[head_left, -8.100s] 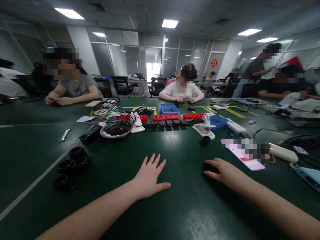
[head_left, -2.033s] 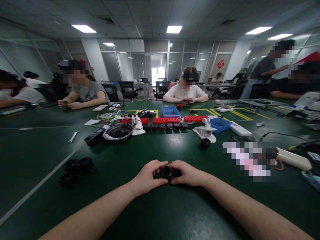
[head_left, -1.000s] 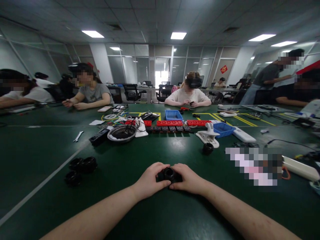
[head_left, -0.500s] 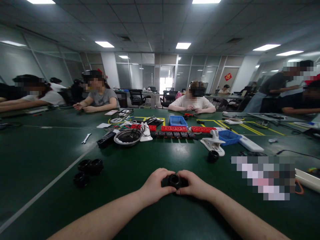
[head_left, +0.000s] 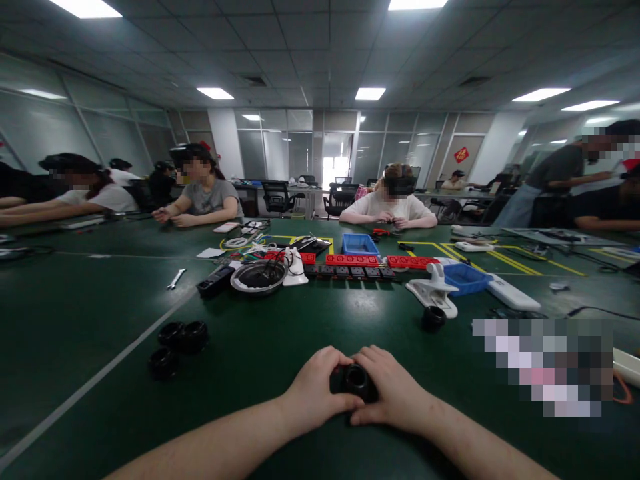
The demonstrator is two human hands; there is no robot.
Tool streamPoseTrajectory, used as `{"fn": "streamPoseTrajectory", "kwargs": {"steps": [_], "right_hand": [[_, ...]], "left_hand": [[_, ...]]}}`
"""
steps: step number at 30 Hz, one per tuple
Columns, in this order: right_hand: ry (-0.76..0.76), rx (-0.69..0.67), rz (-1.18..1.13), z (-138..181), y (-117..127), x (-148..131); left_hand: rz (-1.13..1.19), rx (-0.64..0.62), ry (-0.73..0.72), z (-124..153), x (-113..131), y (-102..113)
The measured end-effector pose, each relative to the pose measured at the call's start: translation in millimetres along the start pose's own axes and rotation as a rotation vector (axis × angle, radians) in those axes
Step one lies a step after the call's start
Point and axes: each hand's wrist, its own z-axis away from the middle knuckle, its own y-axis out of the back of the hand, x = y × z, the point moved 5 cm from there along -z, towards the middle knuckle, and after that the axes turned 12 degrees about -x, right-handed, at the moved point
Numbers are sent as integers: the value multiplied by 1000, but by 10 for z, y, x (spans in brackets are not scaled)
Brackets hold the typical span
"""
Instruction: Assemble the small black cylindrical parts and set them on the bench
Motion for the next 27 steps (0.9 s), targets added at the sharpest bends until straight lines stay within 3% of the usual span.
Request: {"fn": "streamPoseTrajectory", "kwargs": {"steps": [7,12,21,24,27], "right_hand": [[149,-159,-321,-1,51,120],[165,-160,-381,-22,66,145],[-93,5,-87,-26,-63,115],[-117,66,10,-22,-64,89],[-60,72,-20,-12,-41,82]], "left_hand": [[7,-107,-138,-21,82,30],[14,-110,-137,-7,100,42],[-21,20,-9,28,72,8],[-50,73,5,33,69,9],[-28,44,-21,12,50,13]]}}
